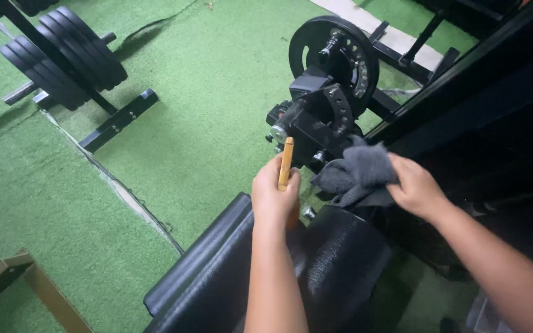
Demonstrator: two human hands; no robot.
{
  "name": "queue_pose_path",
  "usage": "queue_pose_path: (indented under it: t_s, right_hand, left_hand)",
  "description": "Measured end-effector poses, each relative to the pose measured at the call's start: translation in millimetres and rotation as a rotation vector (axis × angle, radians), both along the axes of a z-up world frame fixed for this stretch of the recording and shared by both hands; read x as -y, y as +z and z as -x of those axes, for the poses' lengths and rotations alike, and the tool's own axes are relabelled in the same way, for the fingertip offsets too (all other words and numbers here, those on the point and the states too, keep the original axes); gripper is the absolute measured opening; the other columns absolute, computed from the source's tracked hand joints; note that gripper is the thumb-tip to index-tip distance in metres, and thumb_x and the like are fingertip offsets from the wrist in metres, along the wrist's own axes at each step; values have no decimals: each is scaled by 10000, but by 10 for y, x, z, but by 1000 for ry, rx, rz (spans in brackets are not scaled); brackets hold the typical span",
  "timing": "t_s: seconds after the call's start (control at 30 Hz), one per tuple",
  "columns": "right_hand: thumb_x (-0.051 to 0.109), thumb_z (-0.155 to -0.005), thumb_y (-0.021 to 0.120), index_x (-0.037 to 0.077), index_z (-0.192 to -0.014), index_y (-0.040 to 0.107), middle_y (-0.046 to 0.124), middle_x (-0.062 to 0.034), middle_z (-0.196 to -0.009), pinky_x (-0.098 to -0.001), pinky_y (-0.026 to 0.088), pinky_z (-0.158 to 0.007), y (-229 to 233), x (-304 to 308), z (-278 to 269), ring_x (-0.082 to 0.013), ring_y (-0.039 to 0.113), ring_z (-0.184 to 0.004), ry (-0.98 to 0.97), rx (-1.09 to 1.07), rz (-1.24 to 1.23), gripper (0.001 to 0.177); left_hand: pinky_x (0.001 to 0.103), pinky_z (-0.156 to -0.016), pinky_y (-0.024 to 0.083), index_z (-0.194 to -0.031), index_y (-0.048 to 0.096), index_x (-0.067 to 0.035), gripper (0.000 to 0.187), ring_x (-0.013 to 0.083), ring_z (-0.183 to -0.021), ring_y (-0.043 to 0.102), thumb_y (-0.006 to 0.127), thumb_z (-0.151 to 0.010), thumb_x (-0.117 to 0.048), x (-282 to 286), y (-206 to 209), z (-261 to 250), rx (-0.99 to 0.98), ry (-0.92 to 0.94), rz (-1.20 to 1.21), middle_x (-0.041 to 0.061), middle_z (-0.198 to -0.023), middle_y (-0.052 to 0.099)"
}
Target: Cleaning a leg press machine using a spray bottle and a cloth.
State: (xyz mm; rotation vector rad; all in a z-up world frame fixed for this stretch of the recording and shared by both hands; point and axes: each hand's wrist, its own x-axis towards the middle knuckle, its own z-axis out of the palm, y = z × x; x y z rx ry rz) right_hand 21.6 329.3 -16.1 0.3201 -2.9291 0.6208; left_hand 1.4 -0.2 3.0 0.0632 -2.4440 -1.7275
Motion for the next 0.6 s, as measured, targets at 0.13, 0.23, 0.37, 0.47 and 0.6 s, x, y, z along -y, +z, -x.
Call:
queue_pose_path:
  t_s: [0.13, 0.23, 0.37, 0.47, 0.6]
  right_hand:
    - [108, -807, 692, 105, -1532, 319, 574, -225, -1355, -474, 485, -999, 604, 614, 276, -435, 592, -1214, -33, -52, 96, 816]
    - [9, -778, 677, 154, -1491, 392, 568, -178, -1431, -456, 468, -1083, 721, 1109, 660, -418, 569, -1304, 196, -347, 85, 782]
    - [-37, -723, 649, 215, -1442, 590, 627, -135, -1300, -443, 446, -1121, 296, 1595, 1259, -374, 575, -1278, 228, -192, -25, 764]
    - [78, -729, 700, 166, -1304, 649, 631, -177, -1305, -505, 403, -1107, -74, 1779, 1576, -396, 554, -1261, 444, -262, -71, 584]
    - [258, -748, 720, 163, -1172, 697, 692, -170, -1199, -546, 410, -1067, -197, 1909, 1881, -392, 592, -1209, 390, -181, -222, 435]
  left_hand:
    - [407, -835, 560, -1229, 693, -138, 417, 331, -969, 728, 709, -818, -208, -2, 90, -9, 0, -30, -66, 151, -1042, 743]
    - [409, -839, 564, -1221, 697, -142, 397, 335, -970, 725, 712, -831, -213, 2, 71, -8, -3, -12, -40, 149, -1042, 744]
    - [428, -860, 555, -1226, 696, -125, 432, 351, -1012, 710, 725, -799, -182, 11, 67, -10, -112, 22, -37, 163, -1075, 734]
    - [442, -843, 548, -1223, 705, -151, 390, 358, -1010, 701, 741, -844, -233, 15, 86, 5, -55, 34, 17, 154, -1068, 737]
    - [442, -859, 553, -1213, 691, -125, 392, 366, -1015, 702, 751, -843, -241, 7, 38, -17, -122, 107, 35, 165, -1079, 735]
